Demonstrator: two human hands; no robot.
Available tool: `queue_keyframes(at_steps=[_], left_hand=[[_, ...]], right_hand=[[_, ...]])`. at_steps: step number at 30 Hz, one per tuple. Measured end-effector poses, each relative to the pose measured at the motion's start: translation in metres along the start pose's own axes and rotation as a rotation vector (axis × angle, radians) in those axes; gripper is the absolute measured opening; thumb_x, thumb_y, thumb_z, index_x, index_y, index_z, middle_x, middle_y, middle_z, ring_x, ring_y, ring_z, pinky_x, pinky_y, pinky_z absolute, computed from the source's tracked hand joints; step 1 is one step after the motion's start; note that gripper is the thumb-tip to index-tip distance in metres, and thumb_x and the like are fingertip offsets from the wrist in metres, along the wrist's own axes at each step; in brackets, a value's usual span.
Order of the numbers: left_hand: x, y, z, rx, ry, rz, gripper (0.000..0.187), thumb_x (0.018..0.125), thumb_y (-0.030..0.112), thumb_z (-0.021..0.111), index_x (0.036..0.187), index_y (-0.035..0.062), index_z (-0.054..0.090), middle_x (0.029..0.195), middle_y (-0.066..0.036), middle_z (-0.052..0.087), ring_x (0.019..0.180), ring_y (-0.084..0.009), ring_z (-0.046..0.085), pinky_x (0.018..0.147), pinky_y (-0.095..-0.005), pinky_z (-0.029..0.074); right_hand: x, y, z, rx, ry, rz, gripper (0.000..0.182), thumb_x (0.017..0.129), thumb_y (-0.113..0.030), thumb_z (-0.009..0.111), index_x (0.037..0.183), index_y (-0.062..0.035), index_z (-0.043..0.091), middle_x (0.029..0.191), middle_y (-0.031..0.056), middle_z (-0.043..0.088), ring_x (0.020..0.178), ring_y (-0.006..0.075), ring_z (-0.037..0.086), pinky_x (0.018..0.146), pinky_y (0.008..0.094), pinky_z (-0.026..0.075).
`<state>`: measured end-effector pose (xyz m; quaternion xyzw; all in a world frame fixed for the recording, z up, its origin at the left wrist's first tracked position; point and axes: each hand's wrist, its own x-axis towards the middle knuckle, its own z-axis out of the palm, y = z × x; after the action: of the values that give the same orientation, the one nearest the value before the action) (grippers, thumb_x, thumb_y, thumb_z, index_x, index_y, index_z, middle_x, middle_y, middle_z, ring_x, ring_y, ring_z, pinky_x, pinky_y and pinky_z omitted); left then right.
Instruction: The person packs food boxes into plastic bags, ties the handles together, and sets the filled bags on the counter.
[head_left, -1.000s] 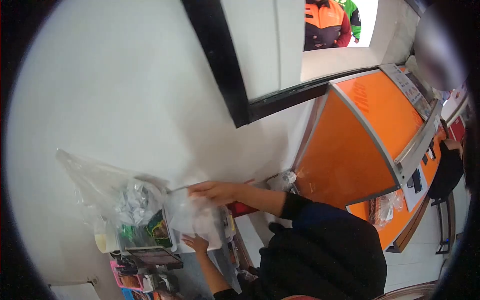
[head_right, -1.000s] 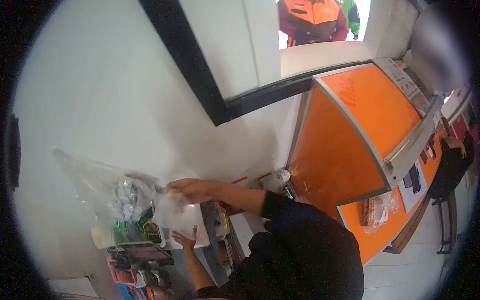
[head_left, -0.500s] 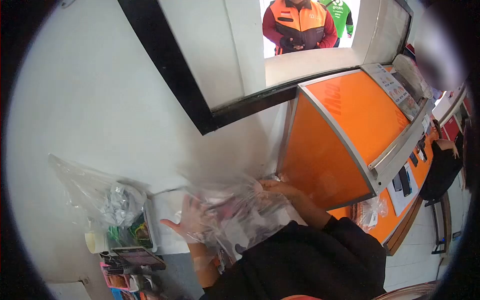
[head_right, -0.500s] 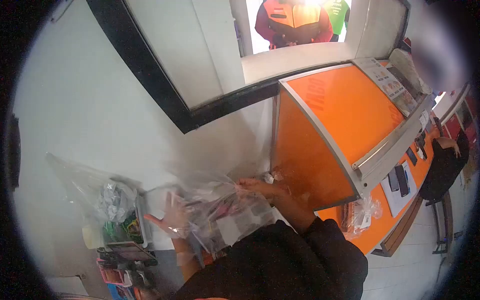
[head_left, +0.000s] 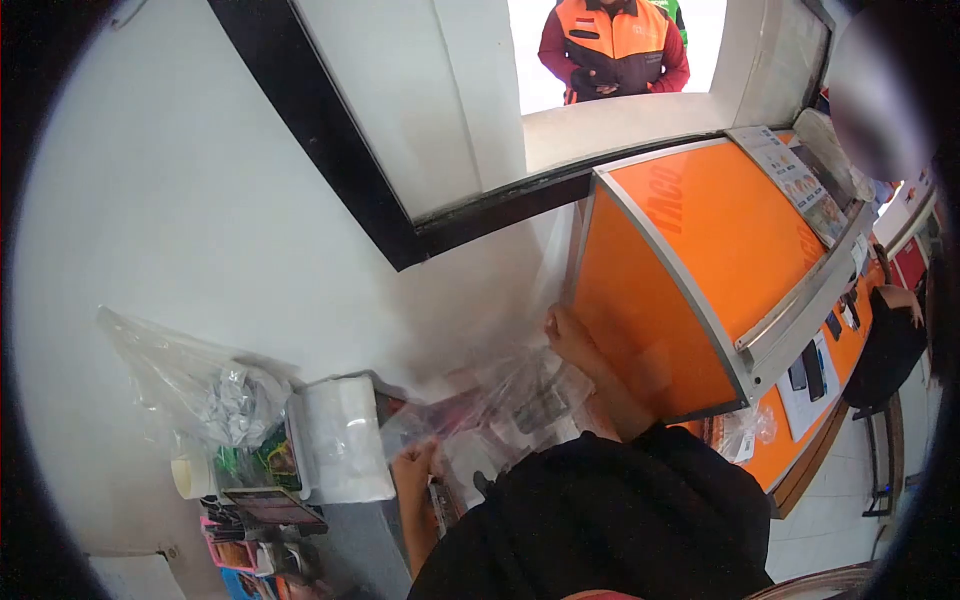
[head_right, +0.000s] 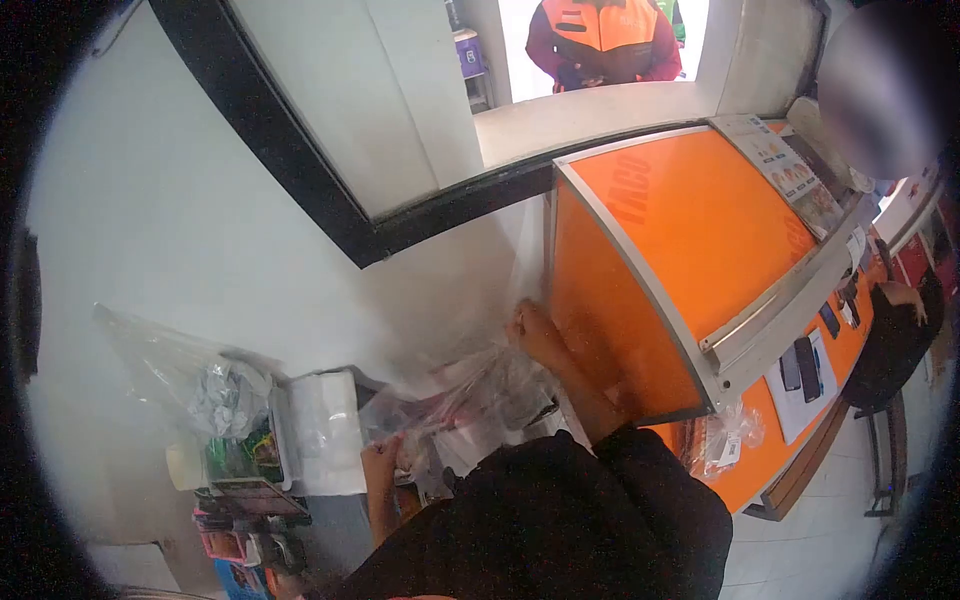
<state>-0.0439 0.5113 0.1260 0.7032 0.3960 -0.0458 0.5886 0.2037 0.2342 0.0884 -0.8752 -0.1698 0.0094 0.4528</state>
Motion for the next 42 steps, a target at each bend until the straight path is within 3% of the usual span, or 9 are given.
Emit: queue_keyframes(at_steps=[3, 11, 13, 16, 27, 31, 34, 39, 42], left_hand=[[0.006, -0.007, 0.015, -0.407, 0.033, 0.114, 0.019, 0.086, 0.017, 0.066, 0.083, -0.0011, 0.063, 0.074, -0.005, 0.062, 0.064, -0.0122, 0.059, 0.060, -0.0268, 0.048], [0.010, 0.012, 0.049, -0.733, 0.087, 0.073, 0.029, 0.087, 0.027, 0.065, 0.093, -0.0004, 0.057, 0.067, -0.005, 0.059, 0.058, -0.0149, 0.056, 0.055, -0.0297, 0.046], [0.046, -0.028, 0.007, -0.048, 0.268, 0.811, 0.026, 0.087, 0.024, 0.063, 0.094, 0.0004, 0.055, 0.061, -0.007, 0.058, 0.051, -0.0166, 0.055, 0.050, -0.0306, 0.045], [-0.028, 0.026, -0.033, 0.182, 0.562, 0.316, 0.019, 0.089, 0.018, 0.059, 0.098, 0.0025, 0.054, 0.057, -0.012, 0.060, 0.045, -0.0186, 0.054, 0.045, -0.0312, 0.044], [-0.061, -0.002, -0.016, 0.182, 0.804, 0.709, 0.022, 0.080, 0.012, 0.069, 0.071, 0.0003, 0.053, 0.062, -0.008, 0.053, 0.064, -0.0091, 0.054, 0.054, -0.0275, 0.044], [-0.155, -0.031, -0.073, -0.165, 1.152, -0.037, 0.036, 0.091, 0.019, 0.060, 0.066, 0.0029, 0.040, 0.064, -0.008, 0.053, 0.066, -0.0095, 0.055, 0.058, -0.0291, 0.045], [-0.179, -0.067, -0.070, -0.225, 1.707, 0.197, 0.025, 0.092, 0.019, 0.058, 0.077, 0.0028, 0.045, 0.070, -0.007, 0.057, 0.070, -0.0086, 0.056, 0.062, -0.0289, 0.046], [-0.216, -0.101, -0.063, -1.456, 1.220, 0.600, 0.024, 0.086, 0.012, 0.063, 0.105, 0.0012, 0.053, 0.093, -0.007, 0.058, 0.080, -0.0151, 0.054, 0.066, -0.0266, 0.045], [-0.240, -0.125, -0.047, -1.063, 1.229, 0.283, 0.023, 0.081, 0.014, 0.069, 0.099, 0.0023, 0.060, 0.084, -0.002, 0.060, 0.072, -0.0105, 0.054, 0.062, -0.0266, 0.041]], right_hand=[[0.002, -0.028, 0.024, 0.136, 0.180, -0.151, 0.029, 0.091, -0.029, 0.057, 0.092, -0.0009, 0.051, 0.081, 0.0147, 0.054, 0.073, 0.0243, 0.054, 0.067, 0.0355, 0.044], [-0.049, -0.144, 0.065, 0.299, -1.089, -0.164, 0.029, 0.091, -0.031, 0.054, 0.091, -0.0023, 0.060, 0.082, 0.0118, 0.061, 0.076, 0.0232, 0.059, 0.070, 0.0373, 0.047], [-0.031, -0.120, 0.088, 0.289, -0.914, -0.311, 0.031, 0.087, -0.032, 0.056, 0.087, -0.0014, 0.061, 0.081, 0.0156, 0.061, 0.075, 0.0287, 0.060, 0.070, 0.0404, 0.047], [0.010, -0.134, 0.040, 0.050, -0.514, -0.438, 0.024, 0.081, -0.024, 0.056, 0.087, -0.0017, 0.062, 0.080, 0.0195, 0.061, 0.076, 0.0352, 0.060, 0.069, 0.0431, 0.048], [0.011, -0.187, 0.180, 0.426, -0.477, -0.780, 0.016, 0.081, -0.002, 0.058, 0.095, -0.0033, 0.051, 0.095, 0.0086, 0.057, 0.084, 0.0211, 0.056, 0.069, 0.0314, 0.044], [-0.002, -0.241, 0.191, 0.628, -0.740, -0.279, 0.022, 0.076, 0.003, 0.054, 0.097, -0.0046, 0.051, 0.082, 0.0066, 0.052, 0.064, 0.0127, 0.053, 0.036, 0.0227, 0.041], [-0.065, -0.300, 0.190, 0.804, -0.871, -0.341, 0.028, 0.081, -0.004, 0.055, 0.109, -0.0061, 0.054, 0.092, 0.0055, 0.054, 0.077, 0.0121, 0.054, 0.058, 0.0241, 0.046], [-0.130, -0.302, 0.251, 0.895, -1.609, -0.120, 0.048, 0.089, -0.015, 0.058, 0.134, -0.0075, 0.043, 0.106, 0.0041, 0.054, 0.102, 0.0125, 0.051, 0.091, 0.0294, 0.040], [-0.204, -0.296, 0.243, 0.759, -1.609, -0.249, 0.049, 0.088, -0.014, 0.060, 0.133, -0.0070, 0.041, 0.105, 0.0030, 0.054, 0.097, 0.0121, 0.052, 0.089, 0.0284, 0.041]])
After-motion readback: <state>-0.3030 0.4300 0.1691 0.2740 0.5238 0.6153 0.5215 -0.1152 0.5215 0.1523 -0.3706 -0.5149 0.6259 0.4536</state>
